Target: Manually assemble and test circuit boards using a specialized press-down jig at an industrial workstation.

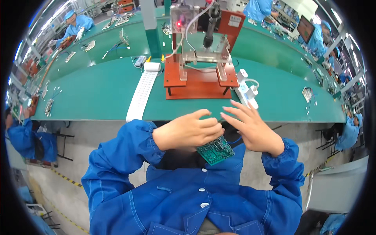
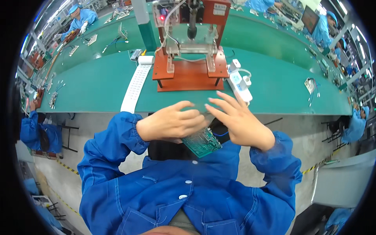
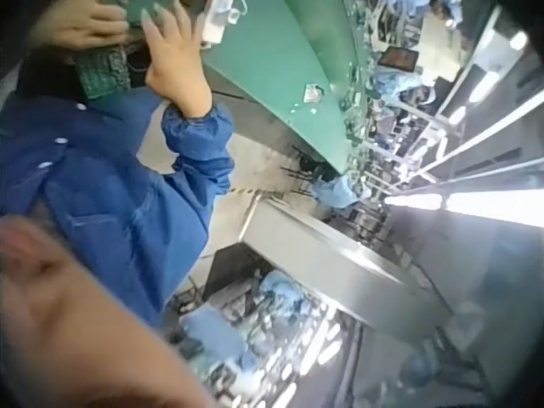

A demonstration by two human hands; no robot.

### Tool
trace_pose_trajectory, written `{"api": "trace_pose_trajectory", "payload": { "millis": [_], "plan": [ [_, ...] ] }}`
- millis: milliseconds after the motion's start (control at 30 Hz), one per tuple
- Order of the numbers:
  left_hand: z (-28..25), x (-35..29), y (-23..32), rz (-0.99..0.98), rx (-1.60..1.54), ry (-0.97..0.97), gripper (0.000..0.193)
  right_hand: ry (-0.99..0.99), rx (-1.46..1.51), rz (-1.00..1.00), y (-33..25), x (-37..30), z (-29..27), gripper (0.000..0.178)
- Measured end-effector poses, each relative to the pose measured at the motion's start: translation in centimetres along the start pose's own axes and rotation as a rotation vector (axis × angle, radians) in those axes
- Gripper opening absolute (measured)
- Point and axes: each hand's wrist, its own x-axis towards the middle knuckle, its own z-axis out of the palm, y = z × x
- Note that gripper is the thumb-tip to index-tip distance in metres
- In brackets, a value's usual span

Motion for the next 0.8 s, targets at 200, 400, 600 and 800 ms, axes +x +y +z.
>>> {"api": "trace_pose_trajectory", "payload": {
  "millis": [200,400,600,800],
  "plan": [
    [-1.6,-1.9,0.8,-0.147,-0.585,0.119,0.096,0.076,0.915,0.018,-1.4,0.6,11.5,0.055],
    [-1.4,-2.6,-0.1,-0.657,-0.454,0.36,0.087,0.479,1.115,-0.058,-6.3,2.8,13.9,0.046],
    [-1.6,-2.0,-2.6,-0.794,-0.338,0.2,0.094,0.602,1.572,0.223,-5.7,6.9,16.9,0.059],
    [-4.4,-2.8,-3.8,-0.846,-0.09,0.277,0.076,0.773,1.486,0.228,-2.0,12.2,15.1,0.024]
  ]
}}
